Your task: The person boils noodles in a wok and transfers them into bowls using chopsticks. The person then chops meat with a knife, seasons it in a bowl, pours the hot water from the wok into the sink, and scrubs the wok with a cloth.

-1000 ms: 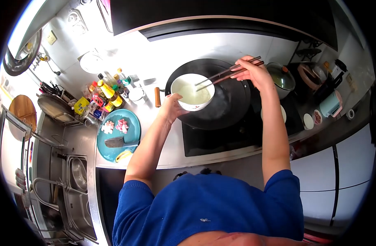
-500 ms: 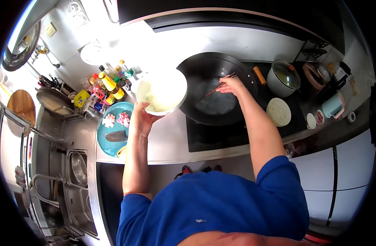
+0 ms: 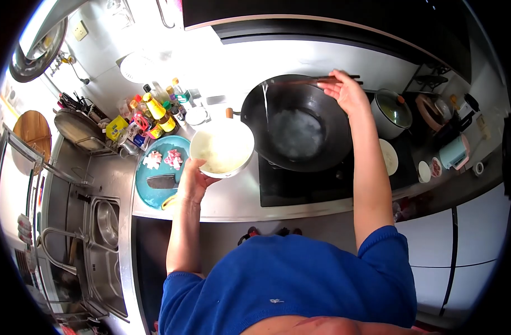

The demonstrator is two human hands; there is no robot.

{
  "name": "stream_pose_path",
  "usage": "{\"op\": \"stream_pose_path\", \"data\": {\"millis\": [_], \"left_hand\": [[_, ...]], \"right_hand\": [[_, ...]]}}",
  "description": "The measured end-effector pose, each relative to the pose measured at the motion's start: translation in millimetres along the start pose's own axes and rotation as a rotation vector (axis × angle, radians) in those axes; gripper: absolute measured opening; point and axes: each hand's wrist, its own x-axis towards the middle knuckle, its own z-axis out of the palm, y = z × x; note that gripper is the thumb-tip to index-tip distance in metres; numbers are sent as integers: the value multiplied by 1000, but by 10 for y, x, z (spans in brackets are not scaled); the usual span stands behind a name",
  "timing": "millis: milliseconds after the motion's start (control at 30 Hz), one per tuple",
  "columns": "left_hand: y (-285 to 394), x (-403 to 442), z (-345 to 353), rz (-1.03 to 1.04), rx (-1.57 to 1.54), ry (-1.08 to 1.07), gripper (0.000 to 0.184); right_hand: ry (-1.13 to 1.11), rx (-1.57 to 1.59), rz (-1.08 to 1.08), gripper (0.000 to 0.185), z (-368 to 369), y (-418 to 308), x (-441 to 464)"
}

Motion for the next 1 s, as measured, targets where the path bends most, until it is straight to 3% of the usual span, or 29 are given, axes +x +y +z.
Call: {"op": "stream_pose_path", "data": {"millis": [167, 333, 467, 533, 600, 733, 867, 1000], "left_hand": [[-145, 118, 127, -81, 68, -44, 55], [-236, 188, 246, -111, 112, -85, 54], [-243, 161, 304, -137, 63, -136, 52], [-250, 130, 279, -146, 39, -143, 53], [-223, 97, 272, -138, 10, -150, 54], [-144, -46, 176, -90, 64, -126, 59], [-147, -95, 89, -56, 43, -109, 60], [-127, -140, -22, -49, 17, -45, 61]], "right_hand": [[-17, 121, -248, 18, 397, -359, -319], [-87, 199, -342, 18, 560, -410, -595], [-255, -512, -98, 22, 581, -373, -782], [-169, -337, -117, 22, 435, -442, -799], [-1, -381, -140, 23, 155, -428, -617], [260, -1109, 84, 18, -547, 186, -41], [243, -514, 301, 20, -561, 1068, 230], [222, -348, 390, 18, -207, 1200, 286]]}}
